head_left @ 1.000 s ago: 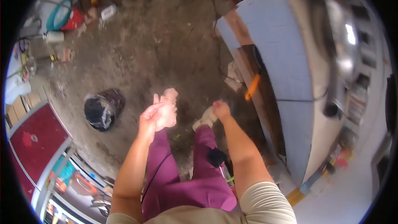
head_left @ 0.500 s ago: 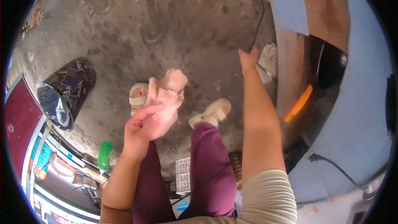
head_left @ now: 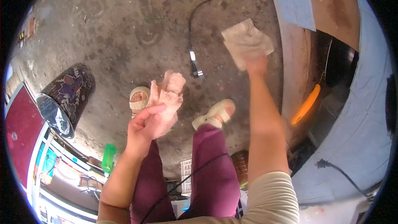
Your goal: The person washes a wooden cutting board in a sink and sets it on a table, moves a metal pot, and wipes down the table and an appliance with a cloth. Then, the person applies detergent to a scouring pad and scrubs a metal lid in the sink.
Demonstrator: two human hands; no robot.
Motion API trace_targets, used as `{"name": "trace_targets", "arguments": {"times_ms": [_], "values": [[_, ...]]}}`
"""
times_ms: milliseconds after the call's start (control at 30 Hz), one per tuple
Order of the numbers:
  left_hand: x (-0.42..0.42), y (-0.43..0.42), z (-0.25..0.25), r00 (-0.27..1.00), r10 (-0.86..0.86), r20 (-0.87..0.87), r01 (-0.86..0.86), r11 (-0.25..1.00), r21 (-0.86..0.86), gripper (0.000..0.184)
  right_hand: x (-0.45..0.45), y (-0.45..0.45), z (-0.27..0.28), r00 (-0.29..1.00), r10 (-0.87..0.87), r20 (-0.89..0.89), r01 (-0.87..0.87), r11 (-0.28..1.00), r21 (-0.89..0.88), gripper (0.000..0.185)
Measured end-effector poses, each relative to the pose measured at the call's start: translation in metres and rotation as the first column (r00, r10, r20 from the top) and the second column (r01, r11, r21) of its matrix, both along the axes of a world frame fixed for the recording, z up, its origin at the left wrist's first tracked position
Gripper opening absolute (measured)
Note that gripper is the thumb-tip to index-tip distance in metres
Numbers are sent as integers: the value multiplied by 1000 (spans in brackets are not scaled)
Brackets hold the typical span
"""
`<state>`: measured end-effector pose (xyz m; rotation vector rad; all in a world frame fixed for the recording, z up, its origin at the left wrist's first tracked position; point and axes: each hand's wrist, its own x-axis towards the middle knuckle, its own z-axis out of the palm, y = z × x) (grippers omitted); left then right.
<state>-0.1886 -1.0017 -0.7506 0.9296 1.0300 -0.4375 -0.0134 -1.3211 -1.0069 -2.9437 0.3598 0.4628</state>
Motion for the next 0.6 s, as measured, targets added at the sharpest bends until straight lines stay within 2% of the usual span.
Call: {"name": "trace_targets", "arguments": {"times_ms": [100,133,167,233,267,300,367,400,433,467,500,533,567,600], "values": [[1,2,-2,999,-33,20,33,999,40,26,-10,44,19,954,-119,-275,174,967,186,43],[1,3,-5,998,-47,35,45,997,64,27,-19,64,34,981,-113,-156,167,903,397,34],[2,4,-6,997,-61,50,56,994,90,29,-30,86,56,991,-131,-35,126,799,588,25],[7,6,-4,999,-40,36,35,992,125,33,-47,132,120,920,-305,-245,361,417,834,20],[7,8,-5,999,-27,28,22,990,141,36,-59,148,152,895,-257,-364,426,252,869,22],[3,12,-7,999,43,11,-43,996,82,37,-66,163,188,840,-172,-515,541,191,819,24],[-10,18,-12,984,174,-35,-175,984,-41,39,-96,183,214,935,219,-279,288,-10,958,25],[-9,22,-11,971,229,-75,-232,972,-35,38,-93,187,224,787,480,-388,433,18,901,25],[-8,26,-10,952,283,-112,-288,957,-27,37,-88,190,231,560,696,-450,554,89,828,25],[-9,30,-9,930,336,-151,-342,940,-16,36,-84,190,220,510,692,-510,556,187,810,20],[-12,36,-10,930,344,-133,-348,938,-5,38,-87,185,184,616,532,-580,626,117,771,15],[-17,40,-11,929,353,-113,-355,935,8,39,-76,188,153,820,320,-475,468,102,878,16],[-23,43,-11,927,363,-95,-363,931,22,41,-73,187,112,976,65,-207,147,505,851,20],[-25,43,-12,909,400,-117,-396,917,59,42,-57,184,88,985,99,-141,6,799,602,36]]}}
